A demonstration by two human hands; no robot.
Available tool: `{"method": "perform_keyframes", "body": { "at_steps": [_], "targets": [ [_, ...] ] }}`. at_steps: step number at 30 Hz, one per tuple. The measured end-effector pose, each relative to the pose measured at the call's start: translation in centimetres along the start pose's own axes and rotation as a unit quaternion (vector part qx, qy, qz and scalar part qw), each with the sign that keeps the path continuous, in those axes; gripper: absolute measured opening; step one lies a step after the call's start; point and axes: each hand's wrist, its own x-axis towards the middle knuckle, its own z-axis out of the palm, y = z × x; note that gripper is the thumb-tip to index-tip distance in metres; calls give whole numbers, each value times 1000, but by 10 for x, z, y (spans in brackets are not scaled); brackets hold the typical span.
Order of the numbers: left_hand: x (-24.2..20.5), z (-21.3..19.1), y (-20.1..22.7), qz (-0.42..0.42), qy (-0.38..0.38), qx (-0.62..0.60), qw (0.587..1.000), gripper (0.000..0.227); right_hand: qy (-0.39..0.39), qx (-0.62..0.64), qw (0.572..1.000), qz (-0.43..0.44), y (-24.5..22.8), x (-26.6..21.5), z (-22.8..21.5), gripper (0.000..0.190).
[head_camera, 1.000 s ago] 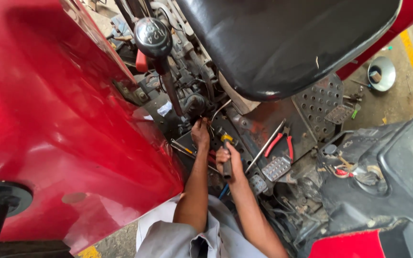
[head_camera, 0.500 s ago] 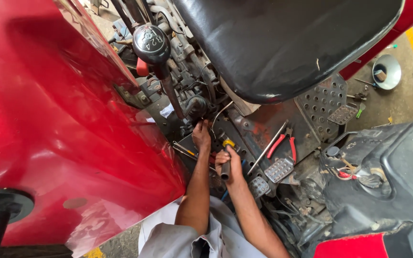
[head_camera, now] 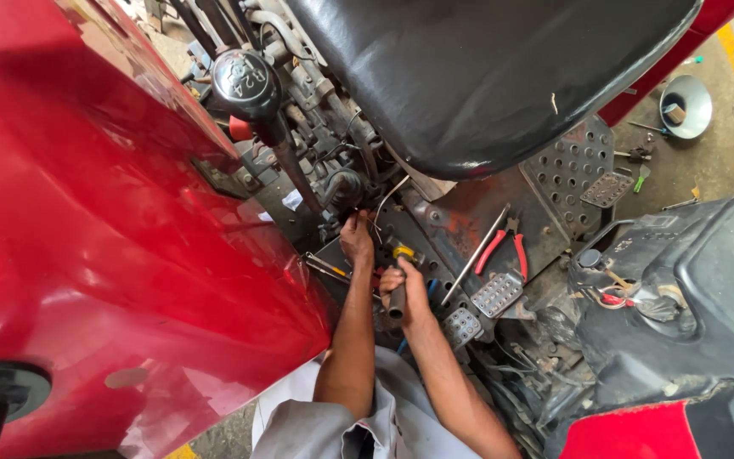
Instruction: The person works on the internal components of a red tractor, using a hammer and pliers to adjust parts near the gear shift lever. The person repeatedly strikes a component with a hammer and manipulates wires and linkages with pliers.
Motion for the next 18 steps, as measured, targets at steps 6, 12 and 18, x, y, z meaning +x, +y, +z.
{"method": "perform_keyframes", "body": {
  "at_steps": [6,12,18],
  "targets": [
    [1,1,-2,-13,-5,6,1000,36,16,-291,952,-96,-17,5,-5,20],
    [0,3,-1,-33,7,26,999,37,46,-423,900,-98,-38,-52,23,25],
    [5,7,-9,-15,7,-3,1000,37,50,-316,947,39,-49,-34,48,31]
  ]
}}
